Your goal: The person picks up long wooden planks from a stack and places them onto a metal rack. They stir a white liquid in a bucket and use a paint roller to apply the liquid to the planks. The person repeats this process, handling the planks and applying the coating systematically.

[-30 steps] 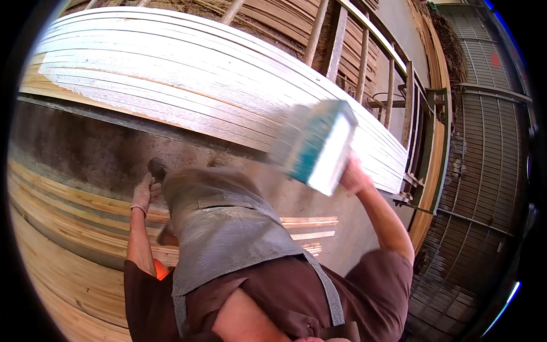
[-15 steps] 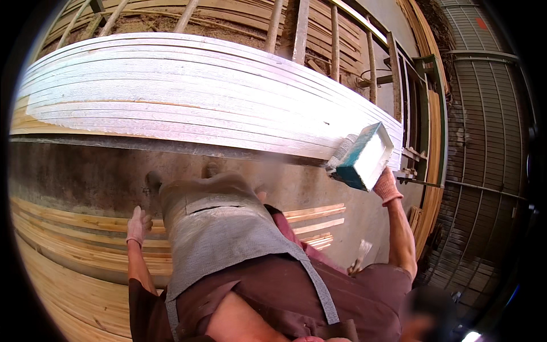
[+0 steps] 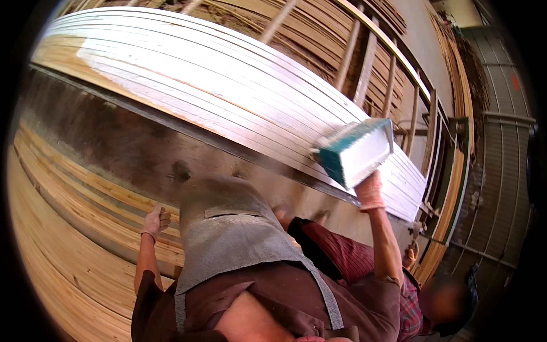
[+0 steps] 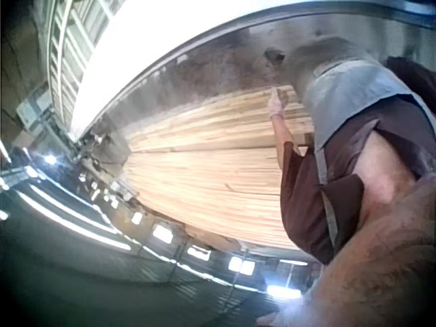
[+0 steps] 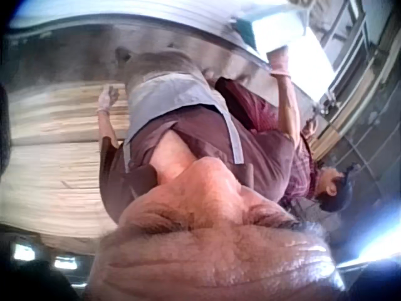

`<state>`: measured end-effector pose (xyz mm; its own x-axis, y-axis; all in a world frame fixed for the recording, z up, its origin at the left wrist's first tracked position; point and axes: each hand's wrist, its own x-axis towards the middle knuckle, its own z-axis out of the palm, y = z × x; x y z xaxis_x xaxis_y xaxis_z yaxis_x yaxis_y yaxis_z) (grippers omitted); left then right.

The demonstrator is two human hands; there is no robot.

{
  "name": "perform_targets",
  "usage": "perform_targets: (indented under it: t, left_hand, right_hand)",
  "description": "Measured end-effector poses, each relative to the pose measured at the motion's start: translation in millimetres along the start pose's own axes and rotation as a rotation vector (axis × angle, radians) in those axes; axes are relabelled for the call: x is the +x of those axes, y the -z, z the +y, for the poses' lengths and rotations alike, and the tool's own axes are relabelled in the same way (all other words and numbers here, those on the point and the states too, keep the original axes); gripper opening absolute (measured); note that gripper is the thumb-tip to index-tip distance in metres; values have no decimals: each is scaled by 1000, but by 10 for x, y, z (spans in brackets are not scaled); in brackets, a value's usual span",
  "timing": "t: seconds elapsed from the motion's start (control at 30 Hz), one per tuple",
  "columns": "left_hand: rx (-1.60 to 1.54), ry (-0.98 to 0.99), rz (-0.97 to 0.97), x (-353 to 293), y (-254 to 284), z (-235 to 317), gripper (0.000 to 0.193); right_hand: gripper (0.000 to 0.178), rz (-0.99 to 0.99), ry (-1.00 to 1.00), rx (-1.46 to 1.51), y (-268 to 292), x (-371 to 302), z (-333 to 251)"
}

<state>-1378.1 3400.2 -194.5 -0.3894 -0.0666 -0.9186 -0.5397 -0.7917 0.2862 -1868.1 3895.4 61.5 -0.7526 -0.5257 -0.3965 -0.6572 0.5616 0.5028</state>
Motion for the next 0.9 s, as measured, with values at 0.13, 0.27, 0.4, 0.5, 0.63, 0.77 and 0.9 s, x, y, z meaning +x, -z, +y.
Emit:
perform_targets:
  t: [0.13, 0.27, 0.4, 0.5, 0.63, 0.77, 0.9]
  left_hand:
    - [50, -31, 123, 22, 104, 259, 40]
    - [62, -61, 162, 146, 686, 507, 38]
    - [64, -58, 135, 174, 972, 1101, 44]
    - [160, -115, 150, 187, 964, 1688, 55]
    - [152, -196, 258, -123, 735, 2088, 66]
    - [-2, -169, 324, -130, 1308, 1468, 72]
    - [-312, -13, 414, -47, 1671, 557, 41]
  right_hand:
    - [28, 185, 106, -60, 942, 971, -790]
    - [26, 68, 151, -140, 1942, 1577, -1672]
    - [26, 69, 116, 32, 2290, 1994, -2145]
    - [26, 213, -20, 478, 2397, 2273, -2324]
    - [27, 157, 55, 238, 2128, 2109, -2072]
    - [23, 527, 87, 205, 1684, 1733, -1366]
    - [33, 438, 90, -157, 1521, 1656, -634]
